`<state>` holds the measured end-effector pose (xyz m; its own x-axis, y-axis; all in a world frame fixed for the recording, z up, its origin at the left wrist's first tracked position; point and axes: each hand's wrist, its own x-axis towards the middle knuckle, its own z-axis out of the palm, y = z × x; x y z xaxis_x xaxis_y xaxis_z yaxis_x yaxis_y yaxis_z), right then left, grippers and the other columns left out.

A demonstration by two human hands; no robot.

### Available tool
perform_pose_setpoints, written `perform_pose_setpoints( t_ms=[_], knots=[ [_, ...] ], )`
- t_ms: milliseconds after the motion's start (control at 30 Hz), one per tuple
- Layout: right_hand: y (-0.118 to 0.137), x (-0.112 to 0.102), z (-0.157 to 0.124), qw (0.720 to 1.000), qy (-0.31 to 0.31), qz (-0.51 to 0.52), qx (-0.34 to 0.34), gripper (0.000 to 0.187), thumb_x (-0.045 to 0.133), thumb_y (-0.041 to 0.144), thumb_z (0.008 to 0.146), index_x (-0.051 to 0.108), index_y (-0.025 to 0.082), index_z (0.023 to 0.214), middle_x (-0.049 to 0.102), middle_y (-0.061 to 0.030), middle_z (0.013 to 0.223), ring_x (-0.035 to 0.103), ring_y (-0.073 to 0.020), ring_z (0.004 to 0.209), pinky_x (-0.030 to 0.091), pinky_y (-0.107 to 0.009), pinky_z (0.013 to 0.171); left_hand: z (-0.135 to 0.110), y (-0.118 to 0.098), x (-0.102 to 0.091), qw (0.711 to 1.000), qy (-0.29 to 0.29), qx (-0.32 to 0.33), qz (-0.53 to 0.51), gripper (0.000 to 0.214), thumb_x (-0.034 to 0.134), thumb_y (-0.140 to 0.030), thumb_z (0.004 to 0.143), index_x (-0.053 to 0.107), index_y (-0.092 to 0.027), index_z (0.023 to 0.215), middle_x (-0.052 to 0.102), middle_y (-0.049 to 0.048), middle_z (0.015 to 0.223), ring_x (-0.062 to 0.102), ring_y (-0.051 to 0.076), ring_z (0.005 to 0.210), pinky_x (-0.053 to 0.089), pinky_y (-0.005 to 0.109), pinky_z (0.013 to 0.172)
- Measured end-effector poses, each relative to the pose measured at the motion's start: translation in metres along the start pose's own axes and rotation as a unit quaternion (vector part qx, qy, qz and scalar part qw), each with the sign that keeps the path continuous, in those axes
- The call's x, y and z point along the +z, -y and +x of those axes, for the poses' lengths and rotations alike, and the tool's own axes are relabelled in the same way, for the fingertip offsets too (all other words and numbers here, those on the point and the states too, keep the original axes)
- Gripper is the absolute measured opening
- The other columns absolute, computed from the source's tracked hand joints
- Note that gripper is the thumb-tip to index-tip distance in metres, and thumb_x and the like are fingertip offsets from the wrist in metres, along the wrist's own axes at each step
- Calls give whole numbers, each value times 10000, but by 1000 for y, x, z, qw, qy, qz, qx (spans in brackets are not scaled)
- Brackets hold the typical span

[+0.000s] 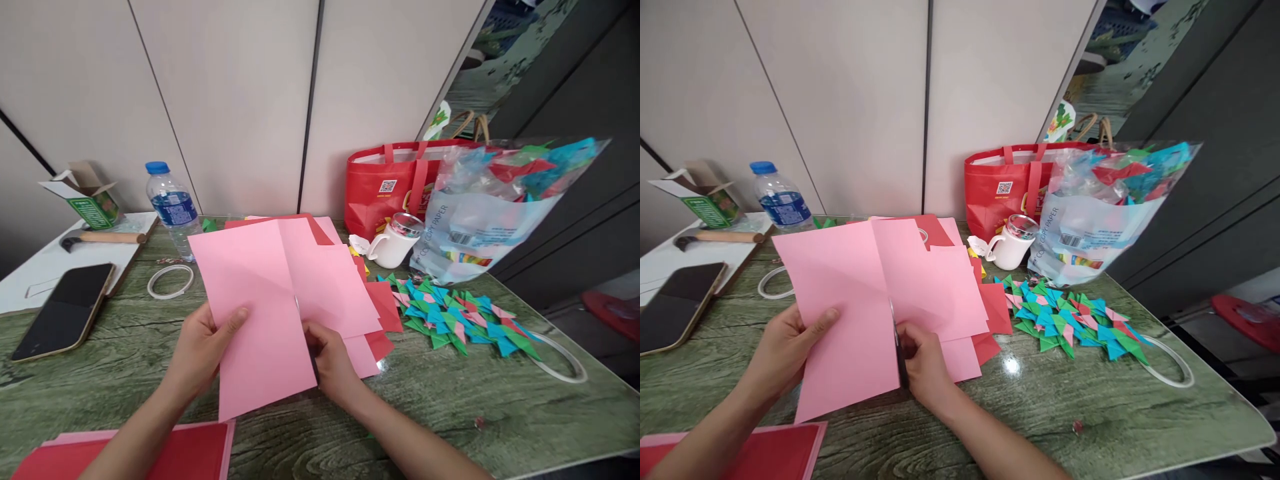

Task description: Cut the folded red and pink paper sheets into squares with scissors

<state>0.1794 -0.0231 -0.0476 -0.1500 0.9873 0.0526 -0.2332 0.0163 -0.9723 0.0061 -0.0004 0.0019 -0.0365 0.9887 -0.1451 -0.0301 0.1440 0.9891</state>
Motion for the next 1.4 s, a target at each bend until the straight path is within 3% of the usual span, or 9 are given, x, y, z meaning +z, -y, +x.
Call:
perform_pose_setpoints(
  t_ms=[67, 200, 333, 467, 1000, 1400],
  knots=[
    [1, 0, 0, 1000, 13, 8, 3, 256, 741, 163, 555, 587, 175, 759, 629, 14, 658, 569, -140, 594, 445, -239, 561, 0, -2, 1, 999, -14, 5, 35, 316, 695, -400, 633, 595, -162, 816, 673, 27, 768, 568, 136, 531, 474, 224, 433],
    [5, 0, -1, 999, 33, 15, -9, 414, 732, 127, 583, 556, 204, 950, 650, 1, 746, 591, -152, 636, 464, -254, 591, 1, -1, 0, 998, 13, 9, 63, 311, 683, -406, 643, 593, -173, 829, 675, 26, 790, 578, 146, 552, 488, 232, 448],
    [9, 1, 0, 997, 53, 44, -36, 352, 691, 137, 652, 552, 211, 967, 651, -25, 878, 607, -170, 768, 477, -262, 659, 2, 0, 1, 995, 32, 14, 93, 277, 681, -397, 651, 587, -179, 795, 656, -6, 719, 570, 134, 545, 469, 199, 430],
    [6, 1, 1, 996, 45, 52, -50, 395, 685, 106, 658, 530, 216, 1005, 645, -17, 881, 603, -164, 794, 467, -251, 667, 2, 1, 2, 994, 52, -5, 91, 273, 657, -403, 677, 572, -188, 822, 645, -20, 694, 569, 130, 539, 465, 195, 421],
    [1, -1, 0, 998, 34, 22, -57, 211, 688, 84, 613, 560, 183, 749, 622, 21, 720, 546, -116, 619, 411, -207, 564, 1, 0, 0, 992, 74, 13, 103, 275, 630, -406, 703, 569, -190, 861, 662, 15, 794, 583, 150, 588, 485, 227, 468],
    [-1, -1, 2, 997, 30, 41, -51, 209, 688, 82, 588, 541, 180, 699, 590, 41, 645, 499, -99, 567, 422, -203, 556, -1, 0, -1, 990, 75, 19, 119, 293, 614, -415, 711, 565, -178, 877, 672, 44, 840, 601, 168, 607, 488, 235, 462]
  ],
)
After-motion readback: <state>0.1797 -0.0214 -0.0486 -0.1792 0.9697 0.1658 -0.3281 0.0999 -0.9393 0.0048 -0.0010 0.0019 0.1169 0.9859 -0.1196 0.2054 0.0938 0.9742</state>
